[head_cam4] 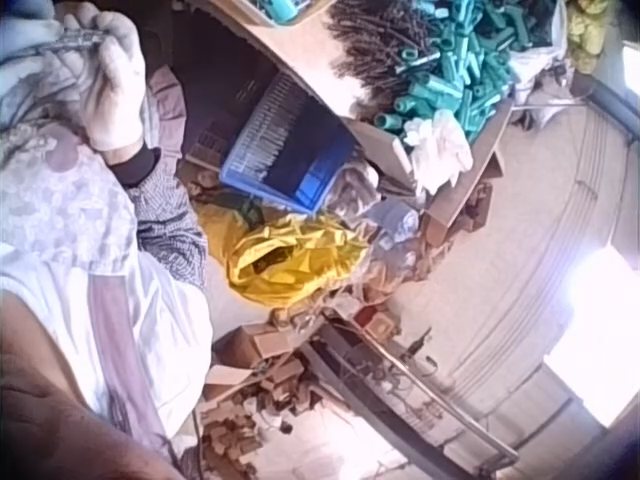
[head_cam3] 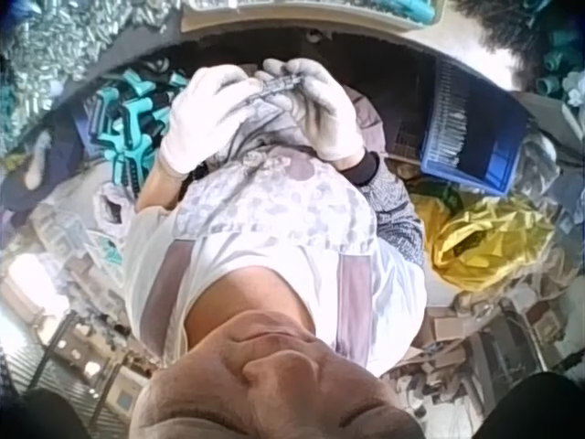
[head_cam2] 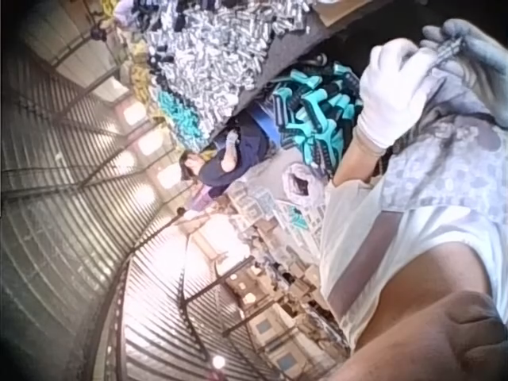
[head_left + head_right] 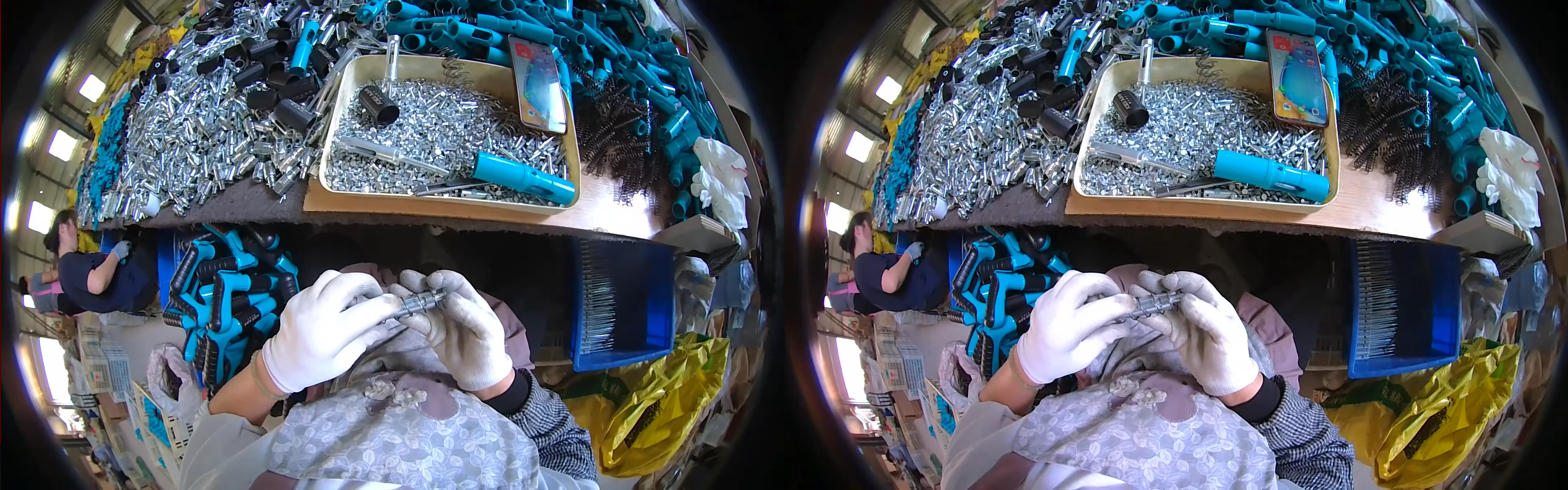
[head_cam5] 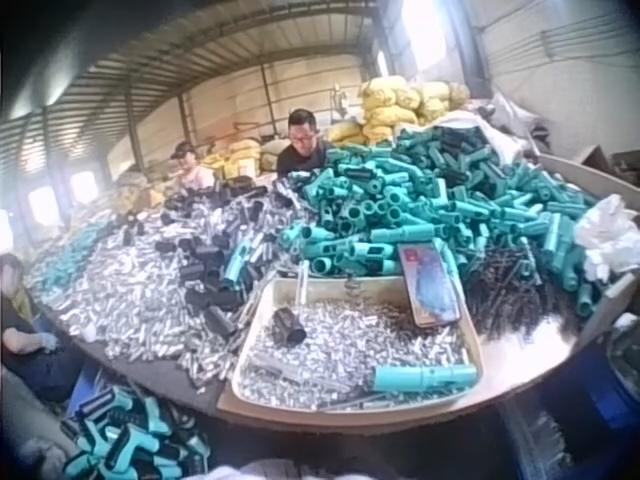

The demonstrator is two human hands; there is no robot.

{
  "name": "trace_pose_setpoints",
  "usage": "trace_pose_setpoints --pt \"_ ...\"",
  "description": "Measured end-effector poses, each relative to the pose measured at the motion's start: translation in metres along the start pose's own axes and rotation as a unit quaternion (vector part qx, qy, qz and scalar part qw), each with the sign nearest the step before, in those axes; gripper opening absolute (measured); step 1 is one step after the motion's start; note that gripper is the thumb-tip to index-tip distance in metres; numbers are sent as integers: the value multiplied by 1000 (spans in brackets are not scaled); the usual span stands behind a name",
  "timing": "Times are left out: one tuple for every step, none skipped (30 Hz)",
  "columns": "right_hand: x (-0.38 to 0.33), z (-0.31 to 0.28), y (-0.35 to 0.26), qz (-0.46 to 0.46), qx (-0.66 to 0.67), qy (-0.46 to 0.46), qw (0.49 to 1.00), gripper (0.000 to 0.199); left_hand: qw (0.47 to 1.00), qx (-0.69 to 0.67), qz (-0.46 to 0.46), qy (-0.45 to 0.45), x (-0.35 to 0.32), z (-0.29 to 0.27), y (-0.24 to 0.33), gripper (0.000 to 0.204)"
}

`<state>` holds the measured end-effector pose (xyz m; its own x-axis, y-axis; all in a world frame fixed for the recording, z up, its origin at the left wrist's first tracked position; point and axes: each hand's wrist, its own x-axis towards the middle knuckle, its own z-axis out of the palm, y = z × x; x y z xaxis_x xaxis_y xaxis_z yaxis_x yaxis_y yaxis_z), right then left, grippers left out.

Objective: Assembling mechanical handle components by inserting internal parts like springs and metal tubes into plastic housings.

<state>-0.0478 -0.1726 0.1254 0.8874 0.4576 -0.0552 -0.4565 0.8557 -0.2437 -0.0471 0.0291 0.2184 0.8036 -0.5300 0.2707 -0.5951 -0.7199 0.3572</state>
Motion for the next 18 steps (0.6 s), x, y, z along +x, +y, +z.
trace_pose_setpoints --pt "0 -1 0 0 0 1 1000 31 1000 -17 11 0 -1 3 -3 35" --pt "0 -2 1 1 -4 6 1000 31 999 -32 20 1 -3 6 -5 35" --pt "0 -3 2 2 -7 11 1000 31 999 -32 17 2 -6 8 -8 35" --pt "0 -3 2 4 -7 12 1000 31 997 -65 -14 -30 -9 10 -10 34" --pt "0 -3 0 16 -19 30 999 31 992 -99 -44 -61 -12 13 -12 34" --pt "0 -3 -1 28 -32 48 998 31 983 -160 -69 -64 -13 15 -14 27" --pt "1 -4 -1 30 -33 50 998 31 982 -162 -70 -64 -17 21 -15 27" --pt "1 -7 -3 37 -56 54 996 29 940 -304 -143 -62 -20 27 -15 28" --pt "2 -10 -4 43 -79 58 994 28 872 -438 -213 -59 -18 28 -12 29" --pt "3 -15 -6 35 -117 67 990 25 727 -533 -404 -154 -18 16 -8 33" --pt "5 -18 -6 28 -156 76 984 23 669 -600 -416 -141 -20 16 -6 35" --pt "5 -15 -7 7 -234 96 968 17 605 -662 -424 -127 -23 17 -3 37" --pt "5 -16 -6 9 -235 97 967 17 578 -686 -418 -143 -31 23 -5 41" --pt "6 -18 -5 -27 -262 90 961 15 576 -688 -418 -140 -32 25 -4 41" --pt "6 -20 -5 -64 -289 83 952 14 537 -723 -416 -124 -32 28 -2 42" --pt "6 -20 -7 -78 -329 76 938 14 497 -756 -412 -107 -33 30 -1 44" --pt "6 -19 -7 -74 -330 72 938 14 482 -768 -411 -100 -34 33 -2 44" --pt "5 -15 -7 -106 -392 62 912 15 481 -769 -411 -94 -35 35 -3 44"
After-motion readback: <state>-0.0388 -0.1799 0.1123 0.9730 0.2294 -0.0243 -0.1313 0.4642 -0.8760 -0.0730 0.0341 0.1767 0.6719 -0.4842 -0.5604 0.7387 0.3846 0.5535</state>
